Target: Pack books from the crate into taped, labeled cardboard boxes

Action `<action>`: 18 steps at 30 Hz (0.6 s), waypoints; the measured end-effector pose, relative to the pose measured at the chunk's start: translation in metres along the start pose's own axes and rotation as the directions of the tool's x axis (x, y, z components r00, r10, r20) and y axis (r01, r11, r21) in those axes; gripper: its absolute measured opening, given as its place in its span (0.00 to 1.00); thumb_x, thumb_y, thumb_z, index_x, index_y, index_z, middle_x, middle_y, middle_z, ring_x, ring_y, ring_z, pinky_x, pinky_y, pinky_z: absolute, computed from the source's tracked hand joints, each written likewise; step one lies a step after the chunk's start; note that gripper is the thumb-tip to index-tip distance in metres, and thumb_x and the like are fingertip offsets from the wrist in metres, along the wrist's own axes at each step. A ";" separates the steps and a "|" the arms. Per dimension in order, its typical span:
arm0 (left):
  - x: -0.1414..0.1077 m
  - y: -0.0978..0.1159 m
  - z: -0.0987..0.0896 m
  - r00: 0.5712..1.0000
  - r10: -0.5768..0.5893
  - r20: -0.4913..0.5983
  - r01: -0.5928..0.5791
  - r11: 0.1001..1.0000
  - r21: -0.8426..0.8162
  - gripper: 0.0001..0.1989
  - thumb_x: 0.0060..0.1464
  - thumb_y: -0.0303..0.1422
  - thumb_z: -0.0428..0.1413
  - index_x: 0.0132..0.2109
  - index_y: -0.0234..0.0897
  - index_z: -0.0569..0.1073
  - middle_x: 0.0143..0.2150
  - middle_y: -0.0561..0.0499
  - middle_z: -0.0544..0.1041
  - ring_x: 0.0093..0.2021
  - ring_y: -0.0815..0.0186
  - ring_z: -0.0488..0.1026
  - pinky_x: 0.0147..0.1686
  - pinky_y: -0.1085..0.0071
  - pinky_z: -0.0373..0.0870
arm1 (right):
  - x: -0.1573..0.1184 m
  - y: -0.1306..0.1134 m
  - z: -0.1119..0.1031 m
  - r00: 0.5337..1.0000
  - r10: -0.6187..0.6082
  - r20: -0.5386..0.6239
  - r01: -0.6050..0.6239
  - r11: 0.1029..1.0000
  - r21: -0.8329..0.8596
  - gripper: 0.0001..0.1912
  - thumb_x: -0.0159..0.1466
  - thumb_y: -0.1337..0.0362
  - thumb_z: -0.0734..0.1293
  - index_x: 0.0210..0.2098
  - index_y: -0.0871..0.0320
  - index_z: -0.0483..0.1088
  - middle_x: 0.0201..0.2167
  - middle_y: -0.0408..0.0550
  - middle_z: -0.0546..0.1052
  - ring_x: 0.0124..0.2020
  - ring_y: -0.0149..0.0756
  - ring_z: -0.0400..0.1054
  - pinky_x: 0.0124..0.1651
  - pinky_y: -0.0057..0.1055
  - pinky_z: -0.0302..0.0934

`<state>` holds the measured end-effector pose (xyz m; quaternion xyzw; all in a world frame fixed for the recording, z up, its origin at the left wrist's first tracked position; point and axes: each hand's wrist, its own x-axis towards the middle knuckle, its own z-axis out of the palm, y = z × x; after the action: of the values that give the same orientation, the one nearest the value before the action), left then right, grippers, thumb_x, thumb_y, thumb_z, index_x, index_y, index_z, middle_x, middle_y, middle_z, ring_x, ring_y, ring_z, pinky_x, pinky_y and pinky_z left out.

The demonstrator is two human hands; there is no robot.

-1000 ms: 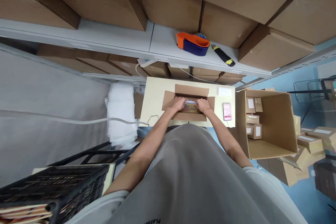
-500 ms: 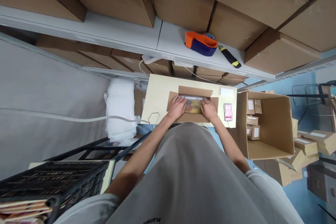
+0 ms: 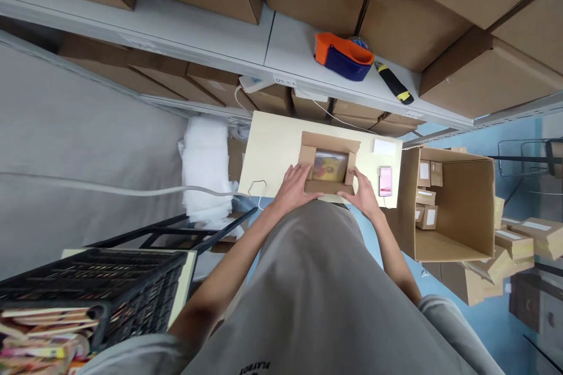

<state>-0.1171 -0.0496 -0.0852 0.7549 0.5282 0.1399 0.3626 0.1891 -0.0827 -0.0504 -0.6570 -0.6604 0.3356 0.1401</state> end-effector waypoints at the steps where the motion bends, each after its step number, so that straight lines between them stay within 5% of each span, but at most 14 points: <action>1: 0.000 0.001 0.002 0.998 0.015 0.066 -0.017 1.000 0.023 0.52 0.61 0.50 0.70 0.83 0.34 0.59 0.79 0.30 0.70 0.84 0.34 0.57 0.84 0.37 0.47 | 0.002 -0.002 0.002 0.996 -0.022 0.085 0.027 0.998 -0.057 0.54 0.68 0.47 0.79 0.83 0.59 0.57 0.77 0.67 0.71 0.80 0.59 0.64 0.82 0.58 0.59; 4: 0.004 -0.005 0.003 0.992 0.022 0.128 -0.030 0.998 0.060 0.41 0.66 0.39 0.65 0.80 0.34 0.65 0.75 0.30 0.76 0.83 0.36 0.62 0.83 0.39 0.53 | 0.010 0.001 0.004 0.977 -0.023 0.212 0.060 0.983 -0.171 0.38 0.72 0.56 0.76 0.77 0.60 0.67 0.76 0.67 0.74 0.81 0.59 0.63 0.83 0.57 0.57; 7: 0.015 -0.014 -0.003 0.999 -0.007 0.041 0.007 1.000 0.004 0.29 0.74 0.38 0.56 0.76 0.36 0.71 0.71 0.31 0.79 0.75 0.40 0.74 0.77 0.43 0.66 | 0.022 0.009 0.005 0.990 0.005 0.142 0.016 0.990 -0.142 0.26 0.78 0.59 0.68 0.73 0.60 0.72 0.69 0.65 0.80 0.73 0.55 0.72 0.78 0.54 0.64; 10: 0.037 -0.025 -0.008 0.991 -0.083 -0.105 0.078 0.996 -0.050 0.35 0.71 0.34 0.58 0.80 0.30 0.64 0.77 0.26 0.70 0.78 0.38 0.70 0.78 0.43 0.66 | 0.038 0.016 0.007 0.993 0.112 -0.025 -0.114 0.987 -0.109 0.36 0.76 0.57 0.70 0.78 0.63 0.64 0.74 0.69 0.74 0.76 0.58 0.68 0.80 0.57 0.62; 14: 0.073 -0.038 -0.009 0.978 -0.142 -0.150 0.119 0.980 -0.157 0.60 0.56 0.29 0.69 0.86 0.27 0.45 0.86 0.23 0.53 0.86 0.32 0.53 0.84 0.39 0.53 | 0.061 0.021 0.008 0.978 0.174 -0.115 -0.176 0.984 -0.005 0.56 0.71 0.56 0.75 0.86 0.65 0.42 0.86 0.73 0.52 0.86 0.59 0.48 0.85 0.61 0.50; 18: 0.091 -0.044 -0.010 0.983 -0.145 -0.112 0.113 0.961 -0.254 0.66 0.52 0.28 0.70 0.87 0.34 0.40 0.84 0.28 0.58 0.83 0.37 0.60 0.81 0.42 0.61 | 0.075 0.026 0.005 0.987 0.108 -0.116 -0.088 0.982 0.166 0.63 0.70 0.55 0.74 0.87 0.61 0.31 0.87 0.71 0.48 0.85 0.56 0.53 0.84 0.58 0.53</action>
<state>-0.1175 0.0442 -0.1243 0.6572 0.5772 0.2291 0.4271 0.1984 -0.0139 -0.0897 -0.6950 -0.5881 0.3525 0.2165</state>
